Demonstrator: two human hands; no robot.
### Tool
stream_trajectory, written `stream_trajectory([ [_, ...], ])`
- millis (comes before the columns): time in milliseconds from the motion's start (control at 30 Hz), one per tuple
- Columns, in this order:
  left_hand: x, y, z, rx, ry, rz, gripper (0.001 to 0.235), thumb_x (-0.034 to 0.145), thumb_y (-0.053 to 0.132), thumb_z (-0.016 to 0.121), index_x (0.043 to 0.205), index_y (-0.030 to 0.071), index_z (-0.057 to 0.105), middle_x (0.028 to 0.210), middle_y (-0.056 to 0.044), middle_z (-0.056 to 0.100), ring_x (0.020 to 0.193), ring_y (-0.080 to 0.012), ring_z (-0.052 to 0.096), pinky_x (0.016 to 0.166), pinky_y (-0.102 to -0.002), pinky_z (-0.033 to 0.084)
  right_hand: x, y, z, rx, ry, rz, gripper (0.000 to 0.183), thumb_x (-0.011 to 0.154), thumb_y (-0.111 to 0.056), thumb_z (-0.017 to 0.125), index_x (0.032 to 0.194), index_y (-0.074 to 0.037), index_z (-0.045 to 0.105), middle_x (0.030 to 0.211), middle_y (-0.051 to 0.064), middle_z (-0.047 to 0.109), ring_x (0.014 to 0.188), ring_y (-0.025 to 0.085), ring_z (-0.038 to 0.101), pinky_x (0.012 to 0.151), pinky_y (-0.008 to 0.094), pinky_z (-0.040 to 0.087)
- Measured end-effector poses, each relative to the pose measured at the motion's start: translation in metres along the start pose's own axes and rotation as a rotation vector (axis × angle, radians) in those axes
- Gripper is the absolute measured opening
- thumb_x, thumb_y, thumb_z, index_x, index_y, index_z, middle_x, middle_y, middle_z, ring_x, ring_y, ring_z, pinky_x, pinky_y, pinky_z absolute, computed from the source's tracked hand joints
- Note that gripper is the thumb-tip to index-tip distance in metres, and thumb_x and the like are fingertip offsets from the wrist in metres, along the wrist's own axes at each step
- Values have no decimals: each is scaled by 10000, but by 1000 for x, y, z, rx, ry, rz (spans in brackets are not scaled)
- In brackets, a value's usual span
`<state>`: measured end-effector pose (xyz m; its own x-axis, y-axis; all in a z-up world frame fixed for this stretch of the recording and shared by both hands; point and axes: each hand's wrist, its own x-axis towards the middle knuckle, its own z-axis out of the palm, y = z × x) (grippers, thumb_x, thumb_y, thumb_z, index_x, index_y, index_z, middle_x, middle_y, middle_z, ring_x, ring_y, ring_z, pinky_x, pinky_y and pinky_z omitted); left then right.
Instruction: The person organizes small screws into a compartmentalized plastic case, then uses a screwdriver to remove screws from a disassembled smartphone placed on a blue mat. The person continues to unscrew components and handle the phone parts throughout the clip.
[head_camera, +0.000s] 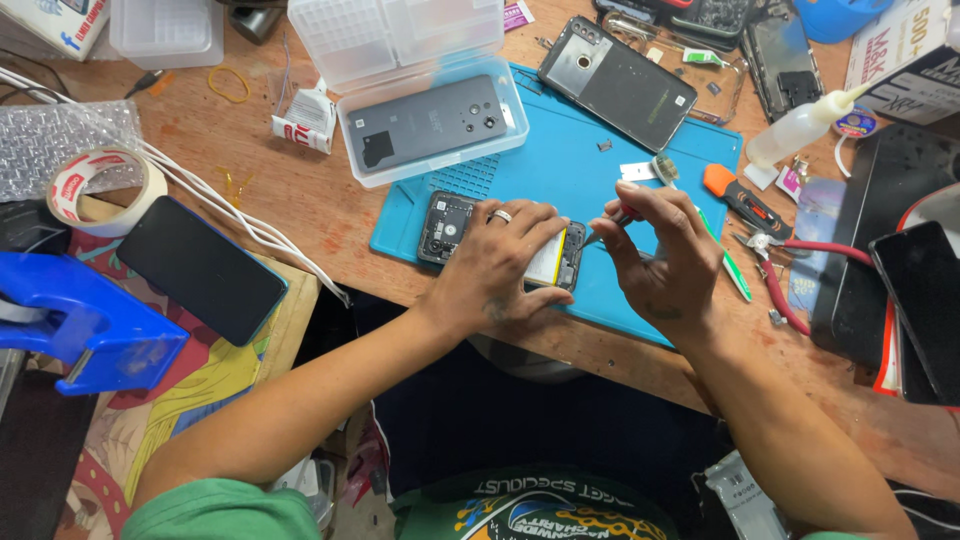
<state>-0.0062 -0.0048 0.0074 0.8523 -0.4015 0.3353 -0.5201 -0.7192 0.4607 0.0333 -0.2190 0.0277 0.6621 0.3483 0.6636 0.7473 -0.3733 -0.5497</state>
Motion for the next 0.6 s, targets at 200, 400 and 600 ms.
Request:
stream_trajectory([
  [200,-1,0,0,36,21,0,815,747,591,807,1330,56,609,1325,-135,605,1271,-284,561,1115,-458,326,1,3,1,-12,10,-28,434,956,-72,846,1315,-24,607,1058,138,671,952,198,712,808,294,613],
  [400,-2,-2,3,34,16,-6,844,747,641,787,1330,56,614,1329,-143,606,1251,-290,585,1120,-456,342,-2,8,6,-21,29,-68,462,902,-141,871,1262,-24,607,1009,131,641,891,179,696,764,281,608],
  [600,-1,-3,4,37,28,1,840,746,641,788,1323,56,614,1323,-155,606,1249,-303,584,1119,-467,348,1,11,4,29,7,-28,491,942,-101,866,1329,-22,575,1076,148,659,907,175,703,816,287,604],
])
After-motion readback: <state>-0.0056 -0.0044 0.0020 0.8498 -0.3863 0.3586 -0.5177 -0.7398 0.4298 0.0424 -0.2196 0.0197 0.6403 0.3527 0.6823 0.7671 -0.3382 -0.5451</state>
